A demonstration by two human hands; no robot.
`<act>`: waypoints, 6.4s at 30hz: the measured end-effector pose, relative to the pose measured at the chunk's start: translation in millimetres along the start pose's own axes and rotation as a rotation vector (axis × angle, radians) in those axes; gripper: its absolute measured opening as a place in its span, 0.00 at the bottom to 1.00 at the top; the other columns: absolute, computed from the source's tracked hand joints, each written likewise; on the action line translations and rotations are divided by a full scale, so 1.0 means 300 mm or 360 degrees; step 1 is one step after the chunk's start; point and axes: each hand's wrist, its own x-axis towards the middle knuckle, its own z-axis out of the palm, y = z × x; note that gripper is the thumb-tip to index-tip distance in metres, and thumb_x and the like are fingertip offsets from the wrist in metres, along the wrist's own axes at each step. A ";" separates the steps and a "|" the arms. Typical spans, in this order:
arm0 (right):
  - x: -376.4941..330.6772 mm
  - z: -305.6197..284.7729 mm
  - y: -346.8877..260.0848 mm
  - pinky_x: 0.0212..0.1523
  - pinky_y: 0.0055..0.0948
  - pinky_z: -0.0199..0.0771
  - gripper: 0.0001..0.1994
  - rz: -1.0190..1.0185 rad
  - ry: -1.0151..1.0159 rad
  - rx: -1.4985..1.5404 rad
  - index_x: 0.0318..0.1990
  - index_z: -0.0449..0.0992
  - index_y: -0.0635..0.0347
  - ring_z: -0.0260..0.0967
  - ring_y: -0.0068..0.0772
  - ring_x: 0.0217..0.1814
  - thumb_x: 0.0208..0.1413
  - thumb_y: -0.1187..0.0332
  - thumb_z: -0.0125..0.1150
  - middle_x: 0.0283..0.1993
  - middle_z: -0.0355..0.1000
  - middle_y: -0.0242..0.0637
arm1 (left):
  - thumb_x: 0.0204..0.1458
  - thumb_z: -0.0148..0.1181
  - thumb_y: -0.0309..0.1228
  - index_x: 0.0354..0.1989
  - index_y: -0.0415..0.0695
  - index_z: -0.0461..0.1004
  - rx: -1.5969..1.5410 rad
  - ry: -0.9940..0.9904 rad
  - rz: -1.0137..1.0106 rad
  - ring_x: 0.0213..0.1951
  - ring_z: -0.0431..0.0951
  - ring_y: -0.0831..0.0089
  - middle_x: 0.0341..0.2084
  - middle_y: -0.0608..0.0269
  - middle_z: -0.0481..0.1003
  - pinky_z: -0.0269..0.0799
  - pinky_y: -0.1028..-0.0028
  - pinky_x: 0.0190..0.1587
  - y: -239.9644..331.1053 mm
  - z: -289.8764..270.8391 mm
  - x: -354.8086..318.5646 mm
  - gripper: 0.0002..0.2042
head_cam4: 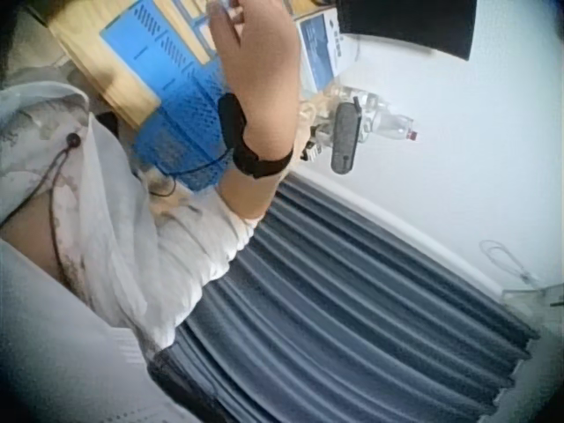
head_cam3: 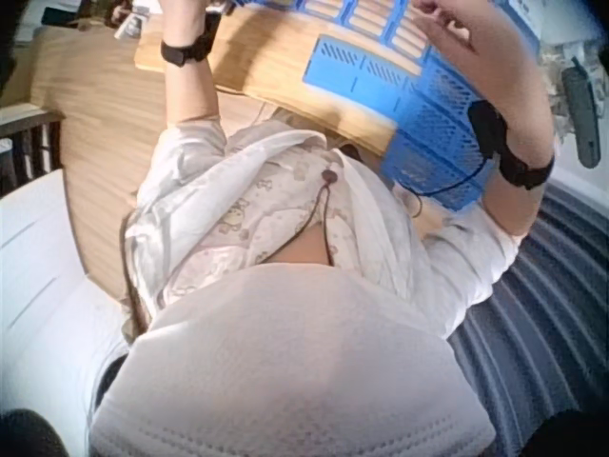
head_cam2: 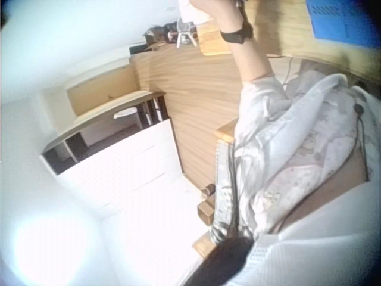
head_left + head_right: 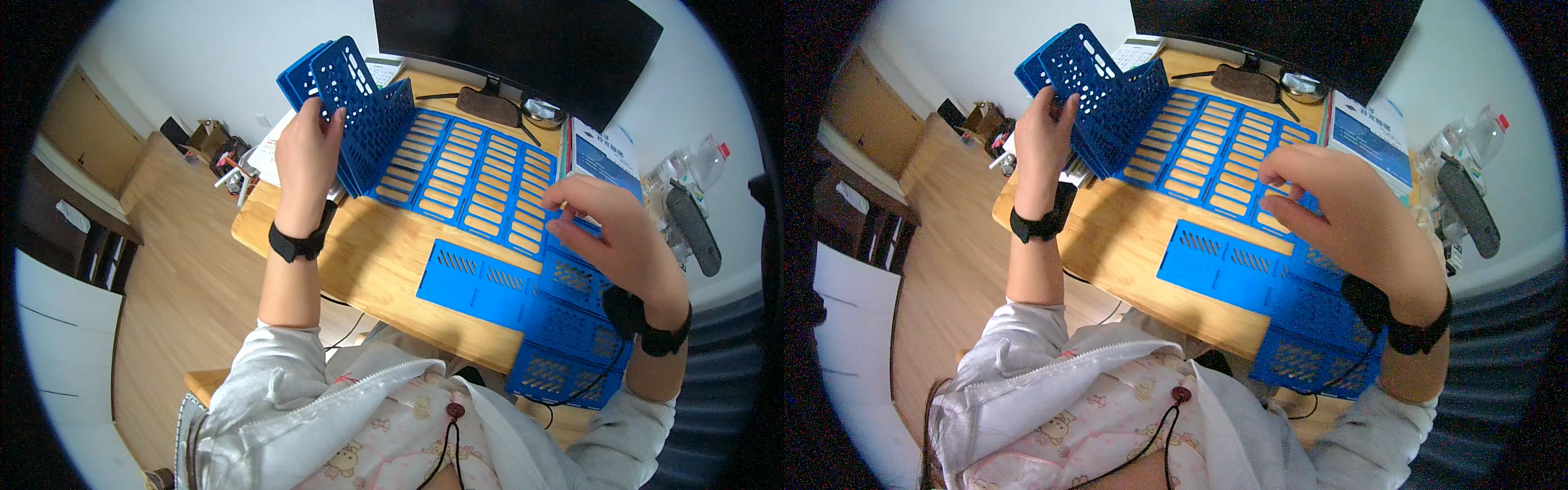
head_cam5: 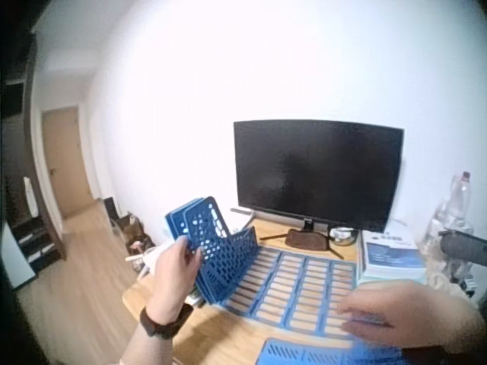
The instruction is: The person assembles multiple blue plastic slotted panels on a wooden desk. They pick up panels, align edges, and interlock them to form a larger structure, repeatedly adjusting and repositioning pieces throughout the clip.
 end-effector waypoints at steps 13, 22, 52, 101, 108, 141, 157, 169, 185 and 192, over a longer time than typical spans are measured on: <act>0.067 0.046 0.081 0.29 0.16 0.62 0.06 0.0344 0.0054 0.0294 0.33 0.70 0.62 0.62 0.18 0.28 0.56 0.69 0.50 0.28 0.67 0.31 | 0.50 0.54 0.29 0.22 0.37 0.64 -0.0244 0.0048 0.0025 0.19 0.70 0.53 0.14 0.48 0.68 0.64 0.66 0.22 -0.016 0.002 0.025 0.10; 0.080 0.146 0.180 0.37 0.23 0.65 0.10 0.0306 -0.0149 0.0118 0.38 0.69 0.63 0.65 0.26 0.37 0.54 0.67 0.51 0.37 0.68 0.36 | 0.50 0.54 0.29 0.21 0.38 0.62 -0.0192 0.0168 0.0158 0.19 0.67 0.52 0.14 0.48 0.66 0.62 0.66 0.21 -0.013 -0.005 0.044 0.11; -0.049 0.162 0.239 0.58 0.30 0.56 0.20 0.0191 0.0304 0.0161 0.49 0.63 0.64 0.56 0.44 0.59 0.47 0.75 0.57 0.54 0.59 0.46 | 0.54 0.53 0.34 0.35 0.44 0.72 -0.1525 -0.0118 -0.0334 0.19 0.59 0.90 0.21 0.78 0.67 0.52 0.89 0.21 -0.130 -0.128 -0.004 0.08; -0.108 0.187 0.294 0.34 0.13 0.59 0.12 0.0651 0.0919 0.1399 0.45 0.68 0.59 0.60 0.11 0.33 0.57 0.63 0.49 0.34 0.68 0.23 | 0.50 0.58 0.32 0.39 0.42 0.74 -0.1837 -0.1074 -0.0277 0.34 0.76 0.77 0.32 0.63 0.77 0.73 0.79 0.39 0.047 -0.016 -0.117 0.10; -0.133 0.198 0.299 0.32 0.14 0.60 0.08 0.0591 0.0738 0.1202 0.39 0.70 0.63 0.59 0.11 0.31 0.57 0.69 0.49 0.30 0.66 0.24 | 0.52 0.57 0.30 0.41 0.41 0.73 -0.1938 -0.1100 -0.0477 0.36 0.77 0.75 0.33 0.61 0.76 0.74 0.76 0.40 0.034 0.029 -0.121 0.10; 0.017 0.255 0.080 0.32 0.17 0.69 0.38 0.0166 0.0959 0.0978 0.63 0.40 0.65 0.65 0.18 0.31 0.48 0.77 0.58 0.61 0.50 0.45 | 0.53 0.52 0.25 0.50 0.41 0.68 -0.1292 -0.1013 0.0371 0.34 0.77 0.72 0.33 0.56 0.76 0.71 0.75 0.36 0.306 0.001 -0.241 0.15; -0.020 0.211 0.194 0.36 0.15 0.63 0.15 0.0422 0.1225 0.1053 0.50 0.61 0.62 0.61 0.16 0.35 0.55 0.74 0.52 0.37 0.63 0.28 | 0.48 0.58 0.32 0.44 0.40 0.71 -0.1158 -0.0401 0.0458 0.40 0.74 0.64 0.39 0.53 0.73 0.70 0.72 0.41 0.149 -0.021 -0.148 0.16; -0.073 0.199 0.215 0.27 0.13 0.57 0.21 0.0271 0.1143 0.1203 0.49 0.62 0.61 0.56 0.13 0.28 0.55 0.55 0.53 0.32 0.58 0.24 | 0.45 0.62 0.27 0.39 0.44 0.72 -0.0212 0.0391 0.0169 0.27 0.71 0.76 0.28 0.64 0.72 0.67 0.78 0.29 -0.080 -0.060 -0.008 0.12; -0.100 0.198 0.220 0.29 0.12 0.60 0.19 0.0209 0.1116 0.1196 0.49 0.62 0.59 0.58 0.12 0.30 0.56 0.58 0.54 0.34 0.59 0.24 | 0.42 0.64 0.34 0.33 0.45 0.73 0.0074 0.0488 -0.0058 0.21 0.70 0.69 0.19 0.65 0.72 0.64 0.74 0.23 -0.040 -0.040 0.026 0.11; -0.113 0.199 0.222 0.28 0.12 0.60 0.19 0.0214 0.1084 0.1217 0.49 0.62 0.59 0.58 0.13 0.30 0.56 0.59 0.53 0.34 0.59 0.24 | 0.43 0.63 0.36 0.25 0.45 0.71 0.0335 0.0473 -0.0023 0.20 0.73 0.65 0.16 0.63 0.72 0.65 0.71 0.21 -0.024 -0.038 0.042 0.09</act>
